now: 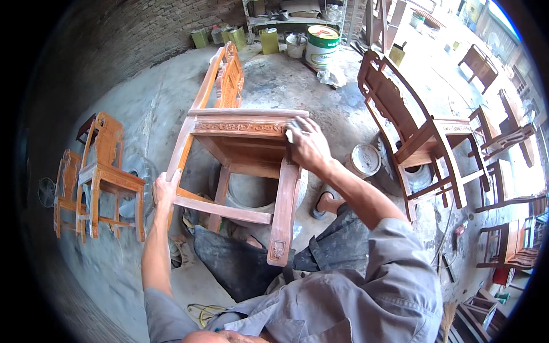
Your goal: The person sits on the floor and sands a wooden chair using a sanding block and sandpaper. They wipe the chair with a cloth and continue sanding various parts of the chair frame.
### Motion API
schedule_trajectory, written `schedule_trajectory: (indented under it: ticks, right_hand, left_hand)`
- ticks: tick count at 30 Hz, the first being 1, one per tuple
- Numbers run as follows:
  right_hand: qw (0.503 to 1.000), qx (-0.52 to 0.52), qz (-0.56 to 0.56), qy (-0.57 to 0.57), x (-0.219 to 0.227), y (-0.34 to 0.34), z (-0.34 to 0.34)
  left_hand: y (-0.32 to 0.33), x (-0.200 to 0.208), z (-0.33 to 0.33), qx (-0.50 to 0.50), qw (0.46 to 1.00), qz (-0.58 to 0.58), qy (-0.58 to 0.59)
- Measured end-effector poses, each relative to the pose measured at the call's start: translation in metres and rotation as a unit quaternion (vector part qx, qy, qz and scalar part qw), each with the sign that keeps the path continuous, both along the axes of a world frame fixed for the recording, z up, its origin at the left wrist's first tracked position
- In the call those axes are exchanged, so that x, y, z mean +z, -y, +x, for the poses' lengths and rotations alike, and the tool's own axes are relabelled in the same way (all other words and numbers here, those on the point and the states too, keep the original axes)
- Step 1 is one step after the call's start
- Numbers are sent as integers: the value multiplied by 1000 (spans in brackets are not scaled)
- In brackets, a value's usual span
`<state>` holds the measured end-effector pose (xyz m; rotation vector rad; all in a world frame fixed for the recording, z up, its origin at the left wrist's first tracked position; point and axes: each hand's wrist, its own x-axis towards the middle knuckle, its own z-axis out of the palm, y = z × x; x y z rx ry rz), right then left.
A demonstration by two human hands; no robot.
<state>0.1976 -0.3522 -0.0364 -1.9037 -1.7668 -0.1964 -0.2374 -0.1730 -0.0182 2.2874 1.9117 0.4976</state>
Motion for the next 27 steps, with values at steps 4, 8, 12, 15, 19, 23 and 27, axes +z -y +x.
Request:
schedule_trajectory:
  ticks: [4,8,12,15,19,23,27]
  right_hand:
    - [992,45,-45,111,9,0,9]
    - [993,-43,-78,83,8,10,5]
    - [989,50,-61,124,-1,-4,14]
    - [992,-11,-100,77,17,24,15]
    - [997,22,-41,67,1,-3,4]
    - [995,61,-55,58,12,4,4]
    - [995,63,-35,70,-6,0,-5]
  left_hand:
    - [12,6,-1,4,999,-28,16]
    - [6,10,2,4,1000,-12,18]
    - [7,3,11,-17,999,-28,34]
    - [8,8,-2,-2,999,-27,27]
    - [8,7,12,-10,999,-42,32]
    - [11,10,-2,5,999,-35,24]
    - [5,6,6,-10,999,-30,16]
